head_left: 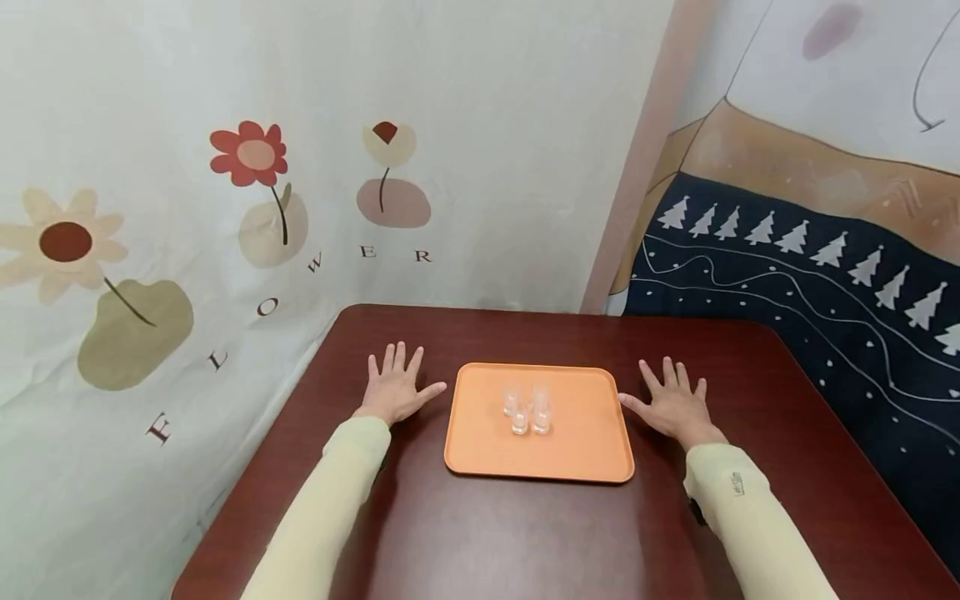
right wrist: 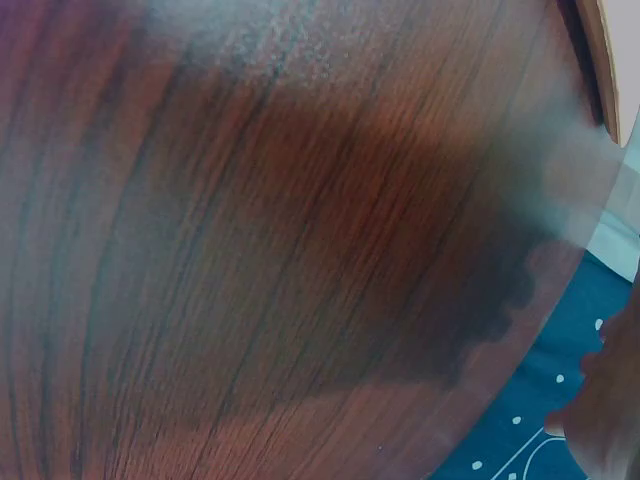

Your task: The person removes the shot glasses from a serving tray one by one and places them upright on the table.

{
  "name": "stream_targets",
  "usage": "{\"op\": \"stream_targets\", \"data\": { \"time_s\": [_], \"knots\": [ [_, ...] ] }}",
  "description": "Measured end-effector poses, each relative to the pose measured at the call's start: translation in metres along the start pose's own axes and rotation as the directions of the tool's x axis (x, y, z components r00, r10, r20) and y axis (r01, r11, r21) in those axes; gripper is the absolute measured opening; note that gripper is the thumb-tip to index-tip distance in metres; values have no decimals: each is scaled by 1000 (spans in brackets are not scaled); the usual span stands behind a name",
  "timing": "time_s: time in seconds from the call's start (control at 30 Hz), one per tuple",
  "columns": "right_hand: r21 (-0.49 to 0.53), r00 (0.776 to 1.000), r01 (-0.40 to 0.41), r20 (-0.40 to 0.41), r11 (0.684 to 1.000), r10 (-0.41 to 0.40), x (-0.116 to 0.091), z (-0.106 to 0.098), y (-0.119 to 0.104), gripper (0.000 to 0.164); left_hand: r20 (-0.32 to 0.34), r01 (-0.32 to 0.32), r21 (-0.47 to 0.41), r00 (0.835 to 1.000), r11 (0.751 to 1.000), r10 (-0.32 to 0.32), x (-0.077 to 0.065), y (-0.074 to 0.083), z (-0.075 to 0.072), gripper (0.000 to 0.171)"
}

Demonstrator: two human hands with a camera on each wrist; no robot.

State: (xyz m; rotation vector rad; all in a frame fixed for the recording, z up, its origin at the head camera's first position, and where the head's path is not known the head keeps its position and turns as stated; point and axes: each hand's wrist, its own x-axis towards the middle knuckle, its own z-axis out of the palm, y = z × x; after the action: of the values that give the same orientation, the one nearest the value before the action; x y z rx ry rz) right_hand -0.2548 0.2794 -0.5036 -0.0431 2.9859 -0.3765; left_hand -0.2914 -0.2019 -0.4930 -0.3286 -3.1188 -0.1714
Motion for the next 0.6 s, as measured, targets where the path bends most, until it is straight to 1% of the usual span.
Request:
{"op": "stream_targets", "data": {
  "time_s": [0.2, 0.4, 0.6],
  "knots": [
    [15, 1000, -9, 7, 1000, 9, 3, -4, 1, 100, -5, -13, 5, 1000, 1000, 13, 2, 3, -5, 94],
    [3, 1000, 5, 6, 1000, -5, 3, -4, 2, 102, -4, -21, 12, 1000, 1000, 21, 5, 6, -6, 95],
    [39, 999, 18, 27, 999, -19, 0, -4, 0, 97, -4, -31, 17, 999, 999, 31, 7, 11, -7, 96]
  ]
}}
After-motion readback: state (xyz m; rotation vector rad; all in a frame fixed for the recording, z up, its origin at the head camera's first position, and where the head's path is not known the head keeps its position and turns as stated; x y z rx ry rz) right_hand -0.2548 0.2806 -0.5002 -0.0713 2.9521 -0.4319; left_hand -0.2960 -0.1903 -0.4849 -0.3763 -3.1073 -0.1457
